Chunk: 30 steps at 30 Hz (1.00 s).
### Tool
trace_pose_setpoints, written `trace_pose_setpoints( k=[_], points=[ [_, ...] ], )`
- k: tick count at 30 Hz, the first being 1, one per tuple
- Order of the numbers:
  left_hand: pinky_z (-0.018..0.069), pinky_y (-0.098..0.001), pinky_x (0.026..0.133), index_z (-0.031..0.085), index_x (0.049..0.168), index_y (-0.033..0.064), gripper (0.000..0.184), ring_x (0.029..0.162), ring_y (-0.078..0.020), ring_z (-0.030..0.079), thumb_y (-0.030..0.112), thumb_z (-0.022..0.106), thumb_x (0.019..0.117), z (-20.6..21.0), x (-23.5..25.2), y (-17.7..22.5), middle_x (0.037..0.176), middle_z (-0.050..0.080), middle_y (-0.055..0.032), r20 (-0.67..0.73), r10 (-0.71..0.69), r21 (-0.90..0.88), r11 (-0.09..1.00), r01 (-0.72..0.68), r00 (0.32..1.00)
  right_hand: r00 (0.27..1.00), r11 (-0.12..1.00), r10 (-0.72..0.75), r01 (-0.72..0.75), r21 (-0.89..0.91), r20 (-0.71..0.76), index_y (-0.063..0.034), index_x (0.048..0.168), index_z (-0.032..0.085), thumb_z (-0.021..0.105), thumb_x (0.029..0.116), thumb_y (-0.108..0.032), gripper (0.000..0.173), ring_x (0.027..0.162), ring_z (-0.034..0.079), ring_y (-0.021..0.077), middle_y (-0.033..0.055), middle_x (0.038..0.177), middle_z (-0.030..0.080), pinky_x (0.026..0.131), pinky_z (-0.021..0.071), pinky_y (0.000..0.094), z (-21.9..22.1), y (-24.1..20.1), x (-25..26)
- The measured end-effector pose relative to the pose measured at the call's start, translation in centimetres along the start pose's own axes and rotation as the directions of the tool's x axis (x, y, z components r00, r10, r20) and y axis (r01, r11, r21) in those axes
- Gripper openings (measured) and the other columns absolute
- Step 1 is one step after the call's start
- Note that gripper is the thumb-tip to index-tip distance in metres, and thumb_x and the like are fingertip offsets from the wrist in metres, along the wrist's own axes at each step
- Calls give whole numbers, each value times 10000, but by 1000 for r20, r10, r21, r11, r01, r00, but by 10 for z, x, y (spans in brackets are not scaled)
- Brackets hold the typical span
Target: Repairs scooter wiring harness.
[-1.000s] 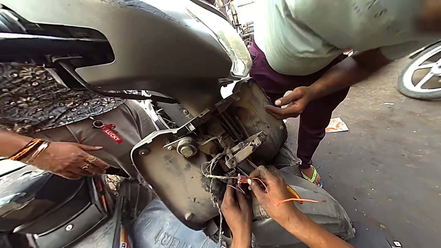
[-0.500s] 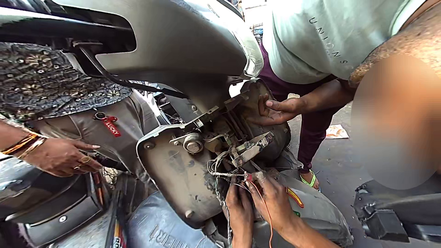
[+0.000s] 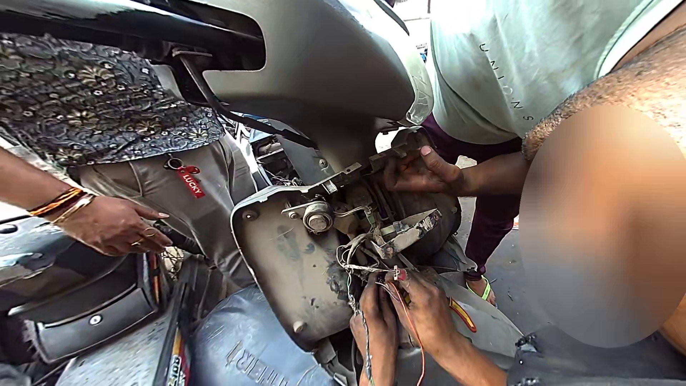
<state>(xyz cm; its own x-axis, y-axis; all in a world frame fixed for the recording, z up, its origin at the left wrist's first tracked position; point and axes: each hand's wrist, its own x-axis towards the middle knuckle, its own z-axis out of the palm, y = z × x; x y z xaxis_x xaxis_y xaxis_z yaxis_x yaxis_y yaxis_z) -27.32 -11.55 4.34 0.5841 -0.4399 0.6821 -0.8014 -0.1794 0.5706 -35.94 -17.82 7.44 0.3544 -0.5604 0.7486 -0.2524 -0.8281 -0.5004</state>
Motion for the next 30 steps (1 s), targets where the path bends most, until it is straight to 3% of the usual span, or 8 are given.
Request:
trace_pose_setpoints(
  k=[5,9,15,19,23,26,28,30],
  points=[
    [625,-455,771,734,1230,64,339,908,-220,765,190,507,1011,2,-1,-4,1059,777,-80,36,21,49,999,-23,999,998,997,-68,68,-42,1,-124,1022,782,641,965,-216,178,890,743,142,25,954,773,794,619,319,0,2,2],
    [628,-448,730,755,1196,57,342,867,-228,772,191,520,987,4,0,-3,1017,786,-84,0,46,85,995,-45,999,993,996,-69,73,-44,96,-111,1019,782,639,954,-206,184,882,749,164,42,952,772,800,624,343,-6,4,9],
    [625,-479,775,711,1270,37,360,889,-249,769,180,498,1017,2,-4,-9,1045,779,-101,69,9,20,1000,-11,998,960,999,43,-42,-11,276,-148,1039,772,659,969,-321,217,880,735,119,2,947,767,818,615,337,-16,9,18],
    [625,-452,793,675,1332,91,415,888,-206,759,297,465,1039,-2,-8,-11,1043,776,-61,126,11,-31,1000,-8,992,951,997,74,-72,-17,301,-145,1046,785,682,957,-257,176,938,738,151,22,998,772,861,611,373,-21,7,14],
    [617,-472,827,611,1408,72,478,905,-233,754,342,525,1023,-12,-4,-8,1052,769,-88,214,-6,-102,994,28,977,965,1000,13,-12,-9,263,-139,1118,776,648,968,-226,215,957,735,167,26,1019,767,892,602,405,-25,8,10],
    [615,-454,832,616,1414,114,478,934,-208,749,376,508,1029,-10,-4,-6,1084,765,-60,224,-31,-106,993,55,974,977,999,31,-28,-19,211,-102,1162,744,591,988,-180,245,924,719,155,42,1044,744,833,614,378,-33,7,8],
    [622,-450,809,651,1376,132,446,904,-198,752,376,524,1025,-5,-4,-6,1047,771,-47,178,-44,-113,991,65,983,969,990,124,-135,37,214,-83,1248,681,557,997,-144,287,922,729,128,27,1095,747,795,630,353,-45,4,7],
    [621,-437,783,671,1344,142,422,871,-185,750,379,535,1022,-2,-3,-7,1001,771,-31,145,-52,-126,989,70,988,948,970,184,-218,107,261,-77,1267,649,545,1005,-193,305,885,733,105,2,1091,752,734,638,320,-60,0,-1]
  ],
)
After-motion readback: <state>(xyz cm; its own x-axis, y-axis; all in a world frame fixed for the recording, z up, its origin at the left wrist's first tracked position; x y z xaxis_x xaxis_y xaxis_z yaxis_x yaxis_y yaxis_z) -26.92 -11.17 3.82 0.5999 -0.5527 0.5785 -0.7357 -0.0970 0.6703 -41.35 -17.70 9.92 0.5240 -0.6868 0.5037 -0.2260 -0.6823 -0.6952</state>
